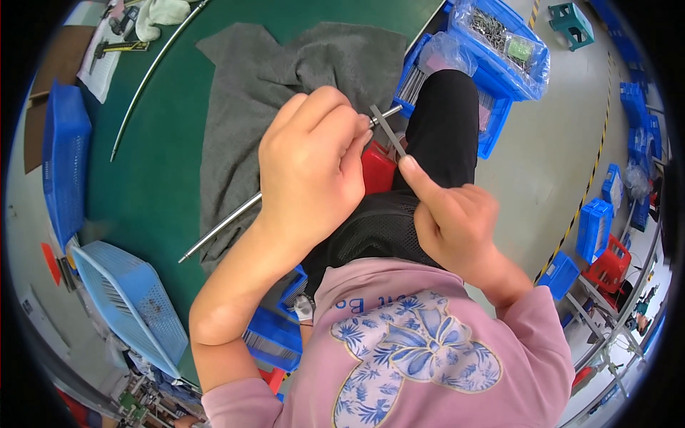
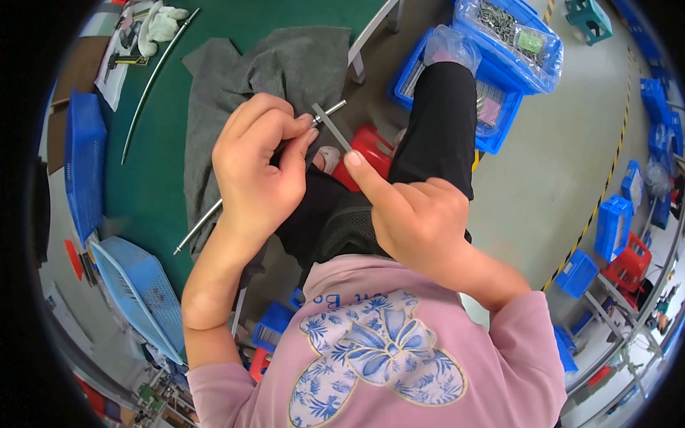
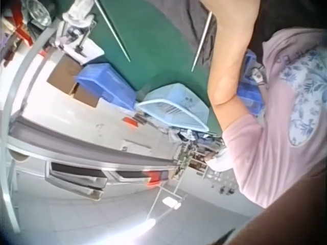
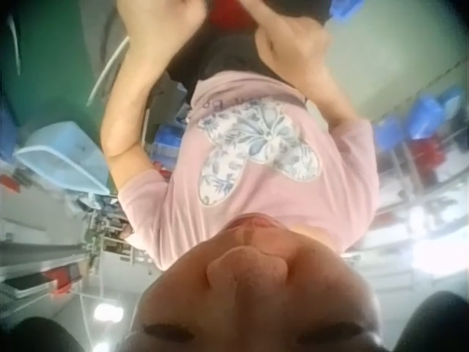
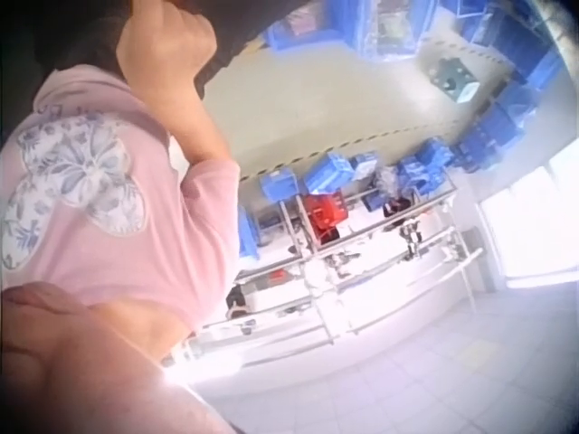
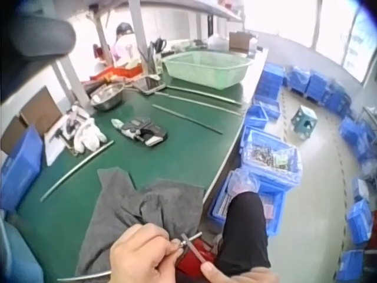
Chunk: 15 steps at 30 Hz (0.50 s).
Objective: Cleaning and deburring small metal components using a cloth and a manual metal tool at a manufacturing workstation.
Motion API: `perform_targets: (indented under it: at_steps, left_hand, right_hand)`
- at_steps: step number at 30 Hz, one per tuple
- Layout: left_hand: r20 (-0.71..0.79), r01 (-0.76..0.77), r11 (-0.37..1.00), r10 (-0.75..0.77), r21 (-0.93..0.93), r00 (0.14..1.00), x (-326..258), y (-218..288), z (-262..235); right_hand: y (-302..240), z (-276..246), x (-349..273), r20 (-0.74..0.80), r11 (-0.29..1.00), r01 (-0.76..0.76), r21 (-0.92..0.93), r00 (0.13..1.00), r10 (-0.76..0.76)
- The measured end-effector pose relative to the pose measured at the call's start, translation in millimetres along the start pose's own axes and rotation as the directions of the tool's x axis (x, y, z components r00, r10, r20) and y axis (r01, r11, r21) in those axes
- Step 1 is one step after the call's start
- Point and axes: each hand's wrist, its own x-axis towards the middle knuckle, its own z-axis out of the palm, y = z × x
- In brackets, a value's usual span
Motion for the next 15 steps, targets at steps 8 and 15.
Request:
perform_targets:
  at_steps: [8, 15]
  left_hand:
    - [0.024, -0.017, 1.000, 0.017, 0.014, 1.000, 2.5, -2.5, -4.0]
    - [0.038, 0.001, 1.000, -0.001, 0.005, 0.999, -1.2, -1.4, -4.6]
  right_hand:
    - [3.0, 36.7, -12.2, -0.186, 0.999, 0.033, -0.027, 0.982, -0.038]
    - [11.3, 67.7, -3.3, -0.389, 0.992, 0.129, 0.006, 0.914, -0.116]
